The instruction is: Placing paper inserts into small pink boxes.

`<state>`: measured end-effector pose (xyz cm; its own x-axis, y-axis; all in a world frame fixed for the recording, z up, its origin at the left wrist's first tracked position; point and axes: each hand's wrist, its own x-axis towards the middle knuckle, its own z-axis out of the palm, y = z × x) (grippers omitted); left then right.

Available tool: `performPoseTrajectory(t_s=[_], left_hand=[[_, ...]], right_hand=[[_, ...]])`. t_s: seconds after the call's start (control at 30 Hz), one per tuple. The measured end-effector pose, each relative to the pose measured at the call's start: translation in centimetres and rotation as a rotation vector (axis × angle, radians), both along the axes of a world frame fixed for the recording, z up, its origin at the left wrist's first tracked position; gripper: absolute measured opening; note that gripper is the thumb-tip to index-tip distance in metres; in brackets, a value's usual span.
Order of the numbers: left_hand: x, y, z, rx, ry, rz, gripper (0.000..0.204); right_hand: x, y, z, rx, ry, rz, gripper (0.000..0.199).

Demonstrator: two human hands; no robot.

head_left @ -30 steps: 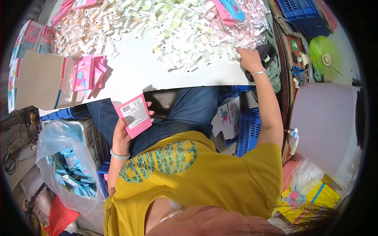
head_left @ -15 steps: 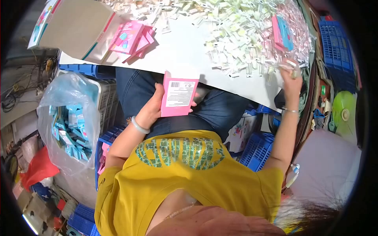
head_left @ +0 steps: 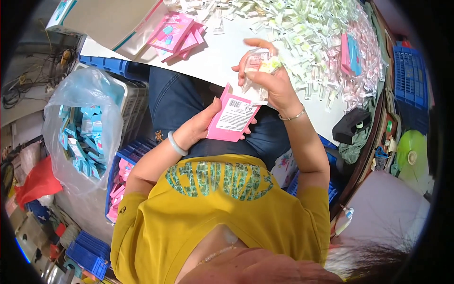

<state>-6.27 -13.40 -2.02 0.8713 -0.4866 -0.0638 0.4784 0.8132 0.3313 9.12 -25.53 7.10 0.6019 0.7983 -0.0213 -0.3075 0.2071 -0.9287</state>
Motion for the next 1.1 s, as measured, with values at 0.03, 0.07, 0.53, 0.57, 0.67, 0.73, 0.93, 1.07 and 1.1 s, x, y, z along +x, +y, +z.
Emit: performPoseTrajectory(t_s=[0.03, 0.07, 0.53, 0.57, 0.67, 0.73, 0.93, 1.07, 1.1], left_hand=[[0.0, 0.0, -0.2, 0.018, -0.014, -0.004, 0.094], [0.0, 0.0, -0.4, 0.015, -0.016, 0.002, 0.094], [1.0, -0.8, -0.1, -0.071, -0.044, 0.04, 0.098], [0.9, -0.8, 0.0, -0.07, -0.046, 0.042, 0.098], [0.9, -1.0, -0.2, -0.027, -0.039, 0.038, 0.098], [1.0, -0.9, -0.2, -0.018, -0.056, 0.046, 0.097], [1.1, 0.1, 0.4, -0.014, -0.091, 0.08, 0.099], [1.2, 0.4, 0.3, -0.042, -0.096, 0.074, 0.102], [1.2, 0.4, 0.2, -0.058, -0.094, 0.065, 0.103]], right_hand=[[0.0, 0.1, -0.1, -0.107, -0.026, -0.02, 0.027], [0.0, 0.0, -0.3, -0.11, -0.028, -0.014, 0.027], [-0.3, -0.6, -1.3, -0.298, -0.7, -0.103, 0.029], [-0.4, -0.6, -1.1, -0.296, -0.702, -0.101, 0.029], [-0.4, -1.2, -0.3, -0.387, -0.652, -0.066, 0.033], [-0.1, -1.6, -0.6, -0.36, -0.872, 0.023, 0.034], [0.8, -2.4, 2.1, -0.345, -0.745, 0.011, 0.057], [2.4, -2.8, 3.2, -0.25, -0.707, -0.071, 0.078], [2.4, -2.4, 3.2, -0.189, -0.708, -0.035, 0.076]])
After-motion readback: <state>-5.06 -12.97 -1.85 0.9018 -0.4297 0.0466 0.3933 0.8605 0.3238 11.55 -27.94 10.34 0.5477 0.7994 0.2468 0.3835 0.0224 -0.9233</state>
